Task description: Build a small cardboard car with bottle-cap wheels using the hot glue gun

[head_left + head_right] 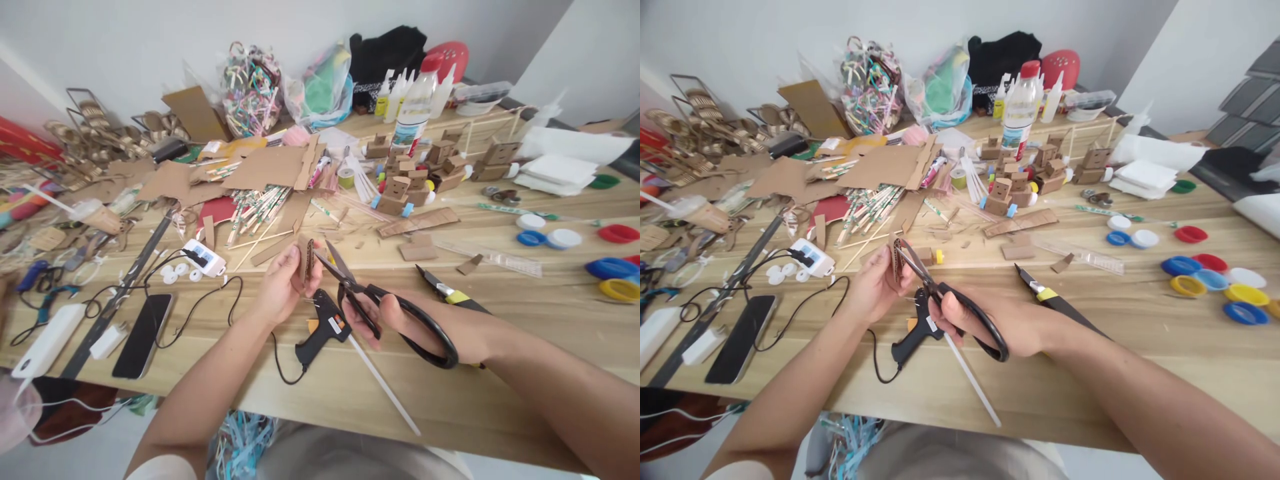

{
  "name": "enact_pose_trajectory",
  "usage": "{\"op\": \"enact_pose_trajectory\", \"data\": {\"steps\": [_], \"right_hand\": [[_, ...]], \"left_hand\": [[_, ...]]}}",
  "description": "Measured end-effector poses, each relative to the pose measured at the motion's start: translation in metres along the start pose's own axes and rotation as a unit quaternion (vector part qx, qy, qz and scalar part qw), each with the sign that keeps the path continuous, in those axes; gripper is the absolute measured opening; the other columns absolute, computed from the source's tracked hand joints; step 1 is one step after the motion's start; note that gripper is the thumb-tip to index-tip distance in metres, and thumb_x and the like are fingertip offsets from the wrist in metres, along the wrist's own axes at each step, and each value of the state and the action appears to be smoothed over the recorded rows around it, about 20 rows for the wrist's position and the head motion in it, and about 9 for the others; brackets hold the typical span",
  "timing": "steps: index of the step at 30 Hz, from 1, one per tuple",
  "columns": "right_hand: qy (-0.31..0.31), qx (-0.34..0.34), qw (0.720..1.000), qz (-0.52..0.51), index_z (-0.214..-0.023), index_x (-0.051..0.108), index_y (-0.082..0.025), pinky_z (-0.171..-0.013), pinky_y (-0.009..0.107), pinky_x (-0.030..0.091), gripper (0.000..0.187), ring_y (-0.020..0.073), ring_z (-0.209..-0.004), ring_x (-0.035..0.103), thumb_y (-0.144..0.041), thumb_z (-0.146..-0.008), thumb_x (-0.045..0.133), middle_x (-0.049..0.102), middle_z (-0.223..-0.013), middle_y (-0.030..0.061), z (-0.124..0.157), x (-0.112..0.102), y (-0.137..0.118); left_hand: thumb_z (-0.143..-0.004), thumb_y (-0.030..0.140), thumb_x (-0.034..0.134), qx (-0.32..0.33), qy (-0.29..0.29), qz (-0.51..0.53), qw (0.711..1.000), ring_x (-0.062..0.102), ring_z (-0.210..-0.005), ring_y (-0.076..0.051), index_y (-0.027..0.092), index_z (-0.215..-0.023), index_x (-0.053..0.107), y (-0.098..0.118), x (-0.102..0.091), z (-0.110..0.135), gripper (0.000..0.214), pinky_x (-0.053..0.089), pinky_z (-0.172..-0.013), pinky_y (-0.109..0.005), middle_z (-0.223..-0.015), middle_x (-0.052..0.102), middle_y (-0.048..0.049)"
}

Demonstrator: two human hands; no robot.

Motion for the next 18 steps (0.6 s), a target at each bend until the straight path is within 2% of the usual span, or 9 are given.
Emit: {"op": "enact_pose_trajectory", "data": {"steps": [5, 10, 13, 18], "right_hand": [[0.004, 0.024, 1.000, -0.006, -0.078, 0.047, -0.026, -0.079, 0.040, 0.046, 0.075, 0.0221, -0.074, 0.052, -0.093, -0.087, 0.014, 0.053, -0.074, 0.0007, -0.0007, 0.0027, 0.0018], [-0.011, 0.023, 0.997, -0.066, -0.082, 0.048, -0.026, -0.076, 0.039, 0.048, 0.079, 0.0209, -0.070, 0.052, -0.098, -0.082, 0.014, 0.053, -0.073, -0.0005, -0.0047, 0.0045, 0.0042], [-0.010, 0.028, 0.997, -0.075, -0.082, 0.049, -0.026, -0.072, 0.037, 0.047, 0.081, 0.0206, -0.069, 0.051, -0.099, -0.081, 0.015, 0.054, -0.071, -0.0003, -0.0053, 0.0055, 0.0056], [0.033, 0.042, 0.997, -0.051, -0.076, 0.049, -0.026, -0.072, 0.037, 0.044, 0.080, 0.0204, -0.066, 0.051, -0.099, -0.083, 0.016, 0.054, -0.066, -0.0003, -0.0030, 0.0082, 0.0052]], "left_hand": [[-0.084, 0.055, 0.082, 0.006, 0.015, -0.006, 1.000, 0.057, -0.051, -0.011, 0.019, -0.092, 0.071, -0.0020, -0.0018, -0.0002, 0.039, 0.038, -0.041, -0.021, -0.060, 0.062, 0.0033], [-0.079, 0.065, 0.082, 0.050, -0.027, -0.051, 0.997, 0.055, -0.050, -0.009, 0.019, -0.085, 0.069, -0.0045, -0.0003, -0.0011, 0.048, 0.040, -0.042, -0.019, -0.061, 0.063, 0.0038], [-0.082, 0.069, 0.077, 0.076, -0.048, -0.091, 0.992, 0.053, -0.048, -0.009, 0.019, -0.086, 0.069, -0.0032, -0.0011, -0.0024, 0.050, 0.039, -0.042, -0.019, -0.060, 0.063, 0.0034], [-0.083, 0.074, 0.071, 0.114, -0.074, -0.190, 0.972, 0.049, -0.047, -0.010, 0.019, -0.081, 0.069, 0.0033, -0.0009, -0.0034, 0.056, 0.039, -0.044, -0.023, -0.058, 0.059, 0.0026]]}}
Point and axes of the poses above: each hand's wrist, its own z-axis away from the middle knuckle, its own x-axis out of the palm, y = z × x, the point moved 3 cm from there along -z, towards the middle knuckle
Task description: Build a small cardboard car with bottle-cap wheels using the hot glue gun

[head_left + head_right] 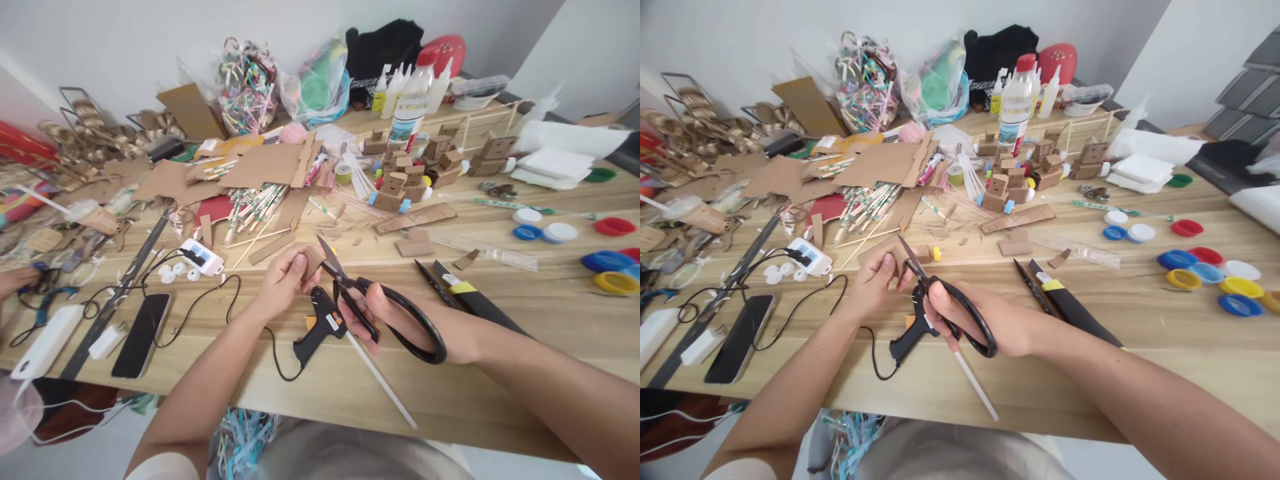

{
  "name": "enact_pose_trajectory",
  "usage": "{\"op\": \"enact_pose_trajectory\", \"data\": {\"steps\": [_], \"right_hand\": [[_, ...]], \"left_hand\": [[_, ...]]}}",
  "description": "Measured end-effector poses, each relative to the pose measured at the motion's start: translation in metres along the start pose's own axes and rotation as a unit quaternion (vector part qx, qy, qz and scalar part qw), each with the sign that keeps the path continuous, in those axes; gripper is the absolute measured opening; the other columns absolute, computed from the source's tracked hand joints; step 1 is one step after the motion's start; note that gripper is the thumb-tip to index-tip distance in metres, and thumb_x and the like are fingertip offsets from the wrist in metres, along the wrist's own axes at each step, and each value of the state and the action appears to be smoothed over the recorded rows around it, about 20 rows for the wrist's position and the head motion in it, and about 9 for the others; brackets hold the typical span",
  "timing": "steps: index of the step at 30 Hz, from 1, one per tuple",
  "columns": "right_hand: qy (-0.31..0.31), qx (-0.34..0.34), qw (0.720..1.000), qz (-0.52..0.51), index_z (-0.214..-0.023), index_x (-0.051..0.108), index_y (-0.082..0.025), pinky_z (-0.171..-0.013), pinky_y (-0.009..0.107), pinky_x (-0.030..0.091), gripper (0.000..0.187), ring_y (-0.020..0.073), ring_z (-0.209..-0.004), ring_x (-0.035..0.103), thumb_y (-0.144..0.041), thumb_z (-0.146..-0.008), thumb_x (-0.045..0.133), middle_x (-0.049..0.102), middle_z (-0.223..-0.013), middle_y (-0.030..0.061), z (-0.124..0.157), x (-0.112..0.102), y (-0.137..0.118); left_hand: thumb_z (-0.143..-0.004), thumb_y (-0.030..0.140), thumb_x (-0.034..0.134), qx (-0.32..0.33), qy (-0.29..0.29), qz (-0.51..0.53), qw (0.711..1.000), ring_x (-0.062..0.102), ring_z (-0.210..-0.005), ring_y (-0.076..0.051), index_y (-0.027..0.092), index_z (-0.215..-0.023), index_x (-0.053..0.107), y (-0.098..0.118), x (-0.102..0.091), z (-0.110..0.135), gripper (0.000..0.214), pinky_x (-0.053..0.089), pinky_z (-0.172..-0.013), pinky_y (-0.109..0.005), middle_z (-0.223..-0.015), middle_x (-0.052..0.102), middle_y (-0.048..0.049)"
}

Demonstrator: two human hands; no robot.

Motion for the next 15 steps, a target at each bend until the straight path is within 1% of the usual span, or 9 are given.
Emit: {"op": "enact_pose_trajectory", "data": {"steps": [3, 8, 11, 15], "right_hand": [[0.025, 0.009, 0.999, 0.019, -0.071, 0.047, -0.026, -0.070, 0.037, 0.044, 0.079, 0.0193, -0.064, 0.051, -0.100, -0.083, 0.022, 0.054, -0.064, -0.0004, 0.001, 0.002, -0.001], [0.055, 0.023, 0.998, 0.010, -0.067, 0.047, -0.025, -0.065, 0.035, 0.042, 0.081, 0.0173, -0.059, 0.050, -0.102, -0.079, 0.025, 0.053, -0.060, -0.0006, 0.001, 0.006, -0.002], [0.069, 0.013, 0.998, -0.009, -0.064, 0.046, -0.025, -0.060, 0.033, 0.040, 0.081, 0.0154, -0.054, 0.047, -0.102, -0.079, 0.028, 0.050, -0.056, -0.0020, 0.000, 0.009, -0.003], [0.098, 0.012, 0.994, -0.052, -0.065, 0.045, -0.024, -0.051, 0.030, 0.038, 0.079, 0.0126, -0.047, 0.045, -0.102, -0.078, 0.037, 0.046, -0.055, -0.0044, -0.003, 0.012, -0.003]], "left_hand": [[-0.084, 0.077, 0.067, 0.010, -0.005, -0.034, 0.999, 0.047, -0.046, -0.009, 0.019, -0.076, 0.067, 0.003, 0.001, 0.000, 0.058, 0.038, -0.045, -0.024, -0.056, 0.056, 0.0030], [-0.084, 0.077, 0.067, 0.016, 0.000, -0.038, 0.999, 0.047, -0.046, -0.009, 0.020, -0.070, 0.064, 0.006, 0.003, 0.000, 0.059, 0.038, -0.044, -0.023, -0.056, 0.055, 0.0028], [-0.079, 0.080, 0.070, 0.001, 0.009, -0.029, 1.000, 0.048, -0.045, -0.009, 0.020, -0.070, 0.064, 0.005, 0.003, -0.001, 0.060, 0.040, -0.044, -0.024, -0.056, 0.056, 0.0029], [-0.073, 0.083, 0.073, -0.022, 0.021, -0.022, 0.999, 0.048, -0.046, -0.010, 0.021, -0.072, 0.066, 0.004, 0.003, -0.006, 0.063, 0.044, -0.045, -0.025, -0.056, 0.056, 0.0030]]}}
Point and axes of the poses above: each hand's wrist, its own z-axis away from the middle knuckle, its own x-axis out of the palm, y = z × x, the point moved 3 cm from there along -z, towards the middle knuckle
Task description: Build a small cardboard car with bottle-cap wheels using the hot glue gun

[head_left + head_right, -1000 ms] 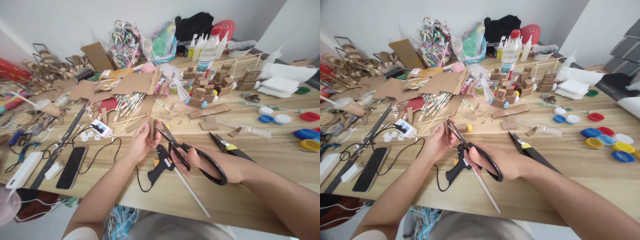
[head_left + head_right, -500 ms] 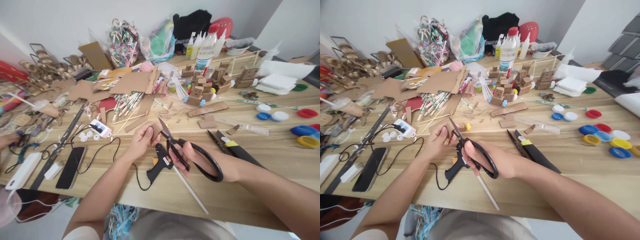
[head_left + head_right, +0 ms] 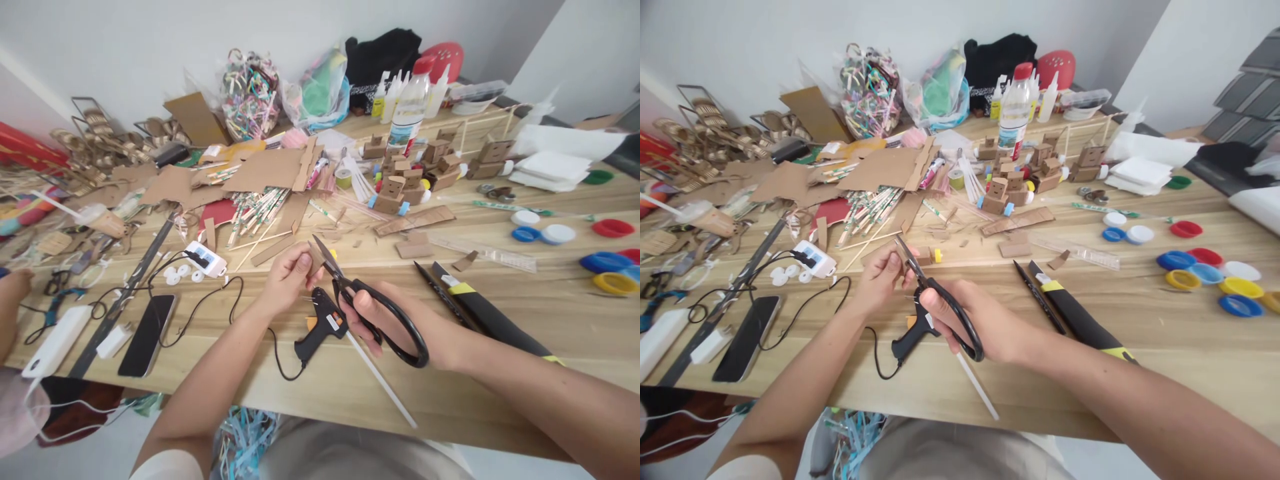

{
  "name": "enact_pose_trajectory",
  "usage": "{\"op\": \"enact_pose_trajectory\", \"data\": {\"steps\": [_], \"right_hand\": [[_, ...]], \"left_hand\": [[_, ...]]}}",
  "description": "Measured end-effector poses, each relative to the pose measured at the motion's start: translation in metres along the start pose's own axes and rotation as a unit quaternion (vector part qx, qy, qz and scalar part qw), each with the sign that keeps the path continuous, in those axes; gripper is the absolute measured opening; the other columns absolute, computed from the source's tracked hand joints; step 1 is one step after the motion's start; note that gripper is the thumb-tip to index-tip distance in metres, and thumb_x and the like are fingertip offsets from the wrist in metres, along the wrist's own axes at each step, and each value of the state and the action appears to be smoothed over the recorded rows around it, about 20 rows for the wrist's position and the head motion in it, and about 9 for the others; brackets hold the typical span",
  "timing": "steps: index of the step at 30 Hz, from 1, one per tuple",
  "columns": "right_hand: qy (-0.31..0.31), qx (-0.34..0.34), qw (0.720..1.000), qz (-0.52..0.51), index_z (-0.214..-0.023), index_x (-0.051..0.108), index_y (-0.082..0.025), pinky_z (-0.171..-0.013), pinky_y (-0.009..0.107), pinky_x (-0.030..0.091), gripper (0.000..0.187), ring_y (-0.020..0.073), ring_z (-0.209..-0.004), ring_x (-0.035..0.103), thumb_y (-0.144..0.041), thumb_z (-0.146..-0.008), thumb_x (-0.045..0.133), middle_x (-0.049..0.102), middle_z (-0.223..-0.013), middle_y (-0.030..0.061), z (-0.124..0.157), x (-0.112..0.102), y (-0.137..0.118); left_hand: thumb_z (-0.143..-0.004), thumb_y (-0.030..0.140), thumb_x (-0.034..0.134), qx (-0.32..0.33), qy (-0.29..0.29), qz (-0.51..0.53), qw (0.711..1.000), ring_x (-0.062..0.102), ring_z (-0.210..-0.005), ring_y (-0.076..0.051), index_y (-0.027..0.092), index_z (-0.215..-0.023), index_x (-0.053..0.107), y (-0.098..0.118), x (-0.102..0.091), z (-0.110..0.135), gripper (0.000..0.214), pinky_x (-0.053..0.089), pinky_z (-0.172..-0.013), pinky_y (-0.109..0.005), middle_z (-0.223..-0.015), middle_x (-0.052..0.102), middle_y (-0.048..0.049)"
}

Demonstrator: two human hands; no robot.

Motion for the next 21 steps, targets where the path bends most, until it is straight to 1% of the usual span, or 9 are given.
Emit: {"op": "enact_pose_trajectory", "data": {"steps": [4, 7, 12, 14, 15, 16, 18, 19, 21], "right_hand": [[0.039, -0.009, 0.998, -0.046, -0.067, 0.045, -0.025, -0.042, 0.027, 0.036, 0.077, 0.0104, -0.042, 0.041, -0.102, -0.074, 0.045, 0.043, -0.053, -0.0065, -0.002, 0.000, -0.001], [0.059, -0.014, 0.997, -0.051, -0.067, 0.045, -0.025, -0.037, 0.025, 0.036, 0.077, 0.0093, -0.036, 0.038, -0.102, -0.071, 0.048, 0.042, -0.048, -0.0081, -0.003, -0.003, -0.001], [0.095, -0.010, 0.995, 0.033, -0.060, 0.041, -0.026, -0.036, 0.024, 0.033, 0.072, 0.0104, -0.033, 0.042, -0.096, -0.078, 0.047, 0.040, -0.042, -0.0070, -0.007, -0.017, -0.007], [0.137, 0.021, 0.983, 0.122, -0.061, 0.042, -0.026, -0.040, 0.025, 0.036, 0.067, 0.0123, -0.036, 0.046, -0.089, -0.085, 0.047, 0.043, -0.044, -0.0056, -0.009, -0.030, -0.013], [0.161, 0.049, 0.966, 0.197, -0.062, 0.045, -0.025, -0.044, 0.026, 0.040, 0.063, 0.0139, -0.041, 0.050, -0.081, -0.090, 0.048, 0.048, -0.047, -0.0037, -0.010, -0.039, -0.015], [0.191, 0.078, 0.933, 0.293, -0.061, 0.047, -0.024, -0.049, 0.027, 0.043, 0.058, 0.0161, -0.047, 0.057, -0.072, -0.095, 0.051, 0.054, -0.051, -0.0010, -0.011, -0.050, -0.018], [0.224, 0.147, 0.838, 0.475, -0.067, 0.057, -0.022, -0.064, 0.030, 0.050, 0.042, 0.0236, -0.071, 0.071, -0.050, -0.099, 0.058, 0.070, -0.070, 0.0069, -0.012, -0.071, -0.019], [0.238, 0.169, 0.810, 0.509, -0.073, 0.063, -0.021, -0.069, 0.033, 0.051, 0.033, 0.0284, -0.082, 0.074, -0.041, -0.098, 0.060, 0.074, -0.080, 0.0117, -0.012, -0.080, -0.018], [0.247, 0.197, 0.780, 0.540, -0.077, 0.068, -0.019, -0.072, 0.036, 0.053, 0.021, 0.0343, -0.091, 0.075, -0.030, -0.094, 0.065, 0.077, -0.088, 0.0182, -0.012, -0.095, -0.011]], "left_hand": [[-0.071, 0.081, 0.076, 0.010, -0.015, 0.014, 1.000, 0.047, -0.047, -0.010, 0.021, -0.074, 0.069, 0.003, 0.002, -0.011, 0.061, 0.043, -0.044, -0.023, -0.056, 0.056, 0.0035], [-0.072, 0.078, 0.078, 0.016, -0.034, 0.029, 0.999, 0.049, -0.049, -0.009, 0.021, -0.074, 0.070, 0.004, 0.003, -0.020, 0.058, 0.041, -0.044, -0.021, -0.056, 0.055, 0.0038], [-0.068, 0.072, 0.086, -0.006, -0.029, 0.064, 0.997, 0.048, -0.048, -0.008, 0.020, -0.077, 0.071, 0.003, 0.006, -0.029, 0.055, 0.038, -0.042, -0.019, -0.055, 0.056, 0.0049], [-0.067, 0.069, 0.088, -0.021, -0.023, 0.089, 0.996, 0.050, -0.048, -0.009, 0.020, -0.080, 0.071, 0.004, 0.008, -0.028, 0.054, 0.039, -0.043, -0.019, -0.056, 0.058, 0.0047], [-0.068, 0.066, 0.089, -0.033, -0.018, 0.107, 0.994, 0.052, -0.049, -0.009, 0.020, -0.085, 0.072, 0.004, 0.009, -0.026, 0.052, 0.040, -0.043, -0.020, -0.058, 0.059, 0.0046], [-0.069, 0.061, 0.091, -0.049, -0.012, 0.127, 0.991, 0.054, -0.051, -0.010, 0.020, -0.090, 0.073, 0.005, 0.010, -0.023, 0.049, 0.041, -0.043, -0.019, -0.060, 0.061, 0.0043], [-0.075, 0.047, 0.091, -0.090, 0.004, 0.168, 0.982, 0.059, -0.054, -0.010, 0.020, -0.101, 0.074, 0.005, 0.011, -0.017, 0.041, 0.042, -0.044, -0.018, -0.066, 0.066, 0.0035], [-0.077, 0.039, 0.090, -0.111, 0.010, 0.186, 0.976, 0.061, -0.056, -0.010, 0.020, -0.103, 0.073, 0.005, 0.012, -0.014, 0.036, 0.043, -0.045, -0.017, -0.068, 0.068, 0.0030], [-0.081, 0.028, 0.086, -0.140, 0.018, 0.211, 0.967, 0.065, -0.059, -0.010, 0.019, -0.104, 0.072, 0.004, 0.013, -0.009, 0.028, 0.046, -0.046, -0.016, -0.071, 0.071, 0.0020]]}}
Point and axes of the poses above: each hand's wrist, its own z-axis away from the middle knuckle, its own x-axis out of the palm, y = z × x, the point moved 3 cm from there along -z, towards the middle knuckle
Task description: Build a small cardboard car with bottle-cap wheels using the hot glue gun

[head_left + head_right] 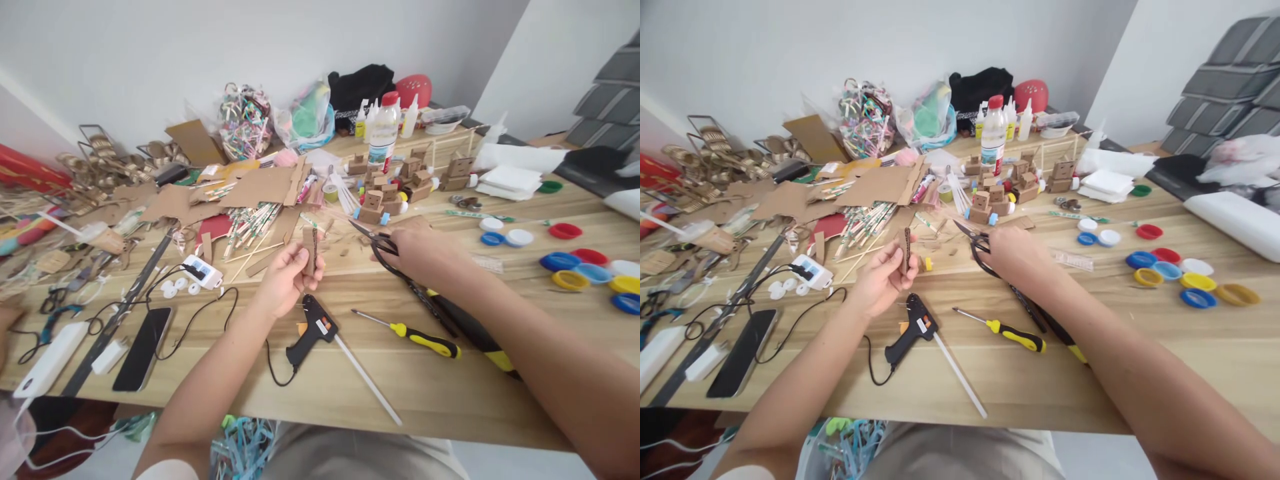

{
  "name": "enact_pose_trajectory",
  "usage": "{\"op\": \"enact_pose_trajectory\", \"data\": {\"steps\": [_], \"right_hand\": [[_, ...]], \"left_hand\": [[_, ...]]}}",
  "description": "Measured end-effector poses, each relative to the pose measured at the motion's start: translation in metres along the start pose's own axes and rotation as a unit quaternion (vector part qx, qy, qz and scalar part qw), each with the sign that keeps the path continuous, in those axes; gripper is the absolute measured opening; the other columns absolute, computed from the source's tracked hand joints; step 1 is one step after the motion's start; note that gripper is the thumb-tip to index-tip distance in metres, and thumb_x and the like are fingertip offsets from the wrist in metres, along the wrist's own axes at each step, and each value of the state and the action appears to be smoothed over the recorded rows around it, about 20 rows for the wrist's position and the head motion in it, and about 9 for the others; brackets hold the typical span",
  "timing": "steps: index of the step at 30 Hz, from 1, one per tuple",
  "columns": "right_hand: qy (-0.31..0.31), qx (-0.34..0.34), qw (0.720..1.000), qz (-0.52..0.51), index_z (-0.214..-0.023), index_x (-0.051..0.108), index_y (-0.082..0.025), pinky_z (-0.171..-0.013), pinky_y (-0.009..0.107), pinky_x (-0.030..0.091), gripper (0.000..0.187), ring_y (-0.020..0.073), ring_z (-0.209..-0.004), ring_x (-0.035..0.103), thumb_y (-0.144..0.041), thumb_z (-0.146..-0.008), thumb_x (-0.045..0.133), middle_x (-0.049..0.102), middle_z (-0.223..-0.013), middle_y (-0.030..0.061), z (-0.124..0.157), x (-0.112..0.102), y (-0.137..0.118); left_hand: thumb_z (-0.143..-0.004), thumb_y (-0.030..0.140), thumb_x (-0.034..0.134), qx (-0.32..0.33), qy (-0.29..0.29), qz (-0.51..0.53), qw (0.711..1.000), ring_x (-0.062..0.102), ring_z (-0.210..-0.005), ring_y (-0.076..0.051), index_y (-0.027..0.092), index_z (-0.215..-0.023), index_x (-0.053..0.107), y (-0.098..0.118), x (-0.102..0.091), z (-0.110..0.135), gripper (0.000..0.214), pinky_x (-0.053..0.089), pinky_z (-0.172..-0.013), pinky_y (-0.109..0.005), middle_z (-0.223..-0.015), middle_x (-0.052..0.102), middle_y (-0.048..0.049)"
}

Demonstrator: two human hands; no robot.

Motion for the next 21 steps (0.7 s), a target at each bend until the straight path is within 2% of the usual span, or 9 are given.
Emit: {"op": "enact_pose_trajectory", "data": {"steps": [3, 6, 9, 14, 16, 17, 19, 21], "right_hand": [[0.003, 0.000, 1.000, 0.026, -0.076, 0.070, -0.019, -0.069, 0.038, 0.054, 0.017, 0.0361, -0.087, 0.076, -0.025, -0.091, 0.068, 0.077, -0.085, 0.0205, -0.008, 0.012, 0.013], [0.013, -0.025, 0.999, 0.038, -0.077, 0.071, -0.019, -0.064, 0.038, 0.052, 0.014, 0.0375, -0.084, 0.076, -0.024, -0.090, 0.068, 0.077, -0.083, 0.0220, -0.010, 0.025, 0.019], [0.030, -0.050, 0.997, 0.042, -0.081, 0.070, -0.020, -0.059, 0.037, 0.048, 0.004, 0.0371, -0.080, 0.076, -0.021, -0.085, 0.072, 0.077, -0.081, 0.0204, -0.011, 0.034, 0.023], [0.061, -0.069, 0.995, 0.031, -0.087, 0.070, -0.019, -0.059, 0.035, 0.046, 0.003, 0.0327, -0.075, 0.075, -0.021, -0.088, 0.067, 0.077, -0.078, 0.0172, -0.003, 0.036, 0.016], [0.064, -0.101, 0.991, -0.064, -0.086, 0.070, -0.021, -0.064, 0.035, 0.049, 0.007, 0.0293, -0.077, 0.075, -0.027, -0.090, 0.067, 0.078, -0.080, 0.0127, 0.006, 0.033, 0.001], [0.054, -0.135, 0.976, -0.161, -0.088, 0.070, -0.022, -0.067, 0.034, 0.051, 0.009, 0.0268, -0.077, 0.075, -0.029, -0.091, 0.066, 0.079, -0.081, 0.0099, 0.012, 0.032, -0.009], [0.024, -0.170, 0.921, -0.349, -0.090, 0.070, -0.021, -0.069, 0.032, 0.053, 0.013, 0.0224, -0.075, 0.074, -0.031, -0.092, 0.062, 0.079, -0.082, 0.0065, 0.022, 0.031, -0.025], [0.015, -0.171, 0.873, -0.457, -0.083, 0.069, -0.020, -0.067, 0.030, 0.053, 0.012, 0.0195, -0.070, 0.071, -0.029, -0.087, 0.061, 0.076, -0.077, 0.0042, 0.028, 0.031, -0.036]], "left_hand": [[-0.081, 0.025, 0.085, -0.006, 0.009, 0.000, 1.000, 0.072, -0.065, -0.012, 0.017, -0.097, 0.070, -0.005, -0.001, 0.004, 0.024, 0.051, -0.049, -0.016, -0.077, 0.075, -0.0003], [-0.073, 0.037, 0.092, 0.014, 0.009, -0.039, 0.999, 0.077, -0.070, -0.015, 0.018, -0.089, 0.067, -0.010, -0.002, 0.008, 0.035, 0.057, -0.054, -0.018, -0.085, 0.080, -0.0036], [-0.069, 0.050, 0.093, 0.028, 0.017, -0.092, 0.995, 0.080, -0.072, -0.018, 0.018, -0.089, 0.066, -0.013, -0.004, 0.012, 0.047, 0.059, -0.057, -0.021, -0.090, 0.082, -0.0070], [-0.067, 0.063, 0.090, 0.018, 0.018, -0.127, 0.992, 0.080, -0.067, -0.021, 0.018, -0.094, 0.065, -0.018, -0.001, 0.018, 0.058, 0.059, -0.054, -0.024, -0.088, 0.083, -0.0086], [-0.066, 0.065, 0.090, 0.012, 0.018, -0.140, 0.990, 0.079, -0.064, -0.021, 0.019, -0.095, 0.065, -0.019, 0.002, 0.020, 0.061, 0.059, -0.053, -0.024, -0.086, 0.082, -0.0077], [-0.066, 0.066, 0.090, 0.010, 0.016, -0.150, 0.989, 0.079, -0.063, -0.021, 0.019, -0.094, 0.064, -0.020, 0.004, 0.021, 0.061, 0.059, -0.051, -0.024, -0.084, 0.082, -0.0068], [-0.066, 0.066, 0.089, 0.011, 0.010, -0.172, 0.985, 0.077, -0.060, -0.021, 0.019, -0.093, 0.063, -0.020, 0.007, 0.023, 0.061, 0.058, -0.049, -0.025, -0.080, 0.080, -0.0047], [-0.067, 0.065, 0.089, 0.015, 0.008, -0.190, 0.982, 0.077, -0.059, -0.020, 0.019, -0.092, 0.063, -0.020, 0.010, 0.024, 0.059, 0.059, -0.049, -0.025, -0.079, 0.079, -0.0036]]}}
Point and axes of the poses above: each hand's wrist, its own z-axis away from the middle knuckle, its own x-axis out of the palm, y = z × x, the point moved 3 cm from there along -z, towards the middle knuckle
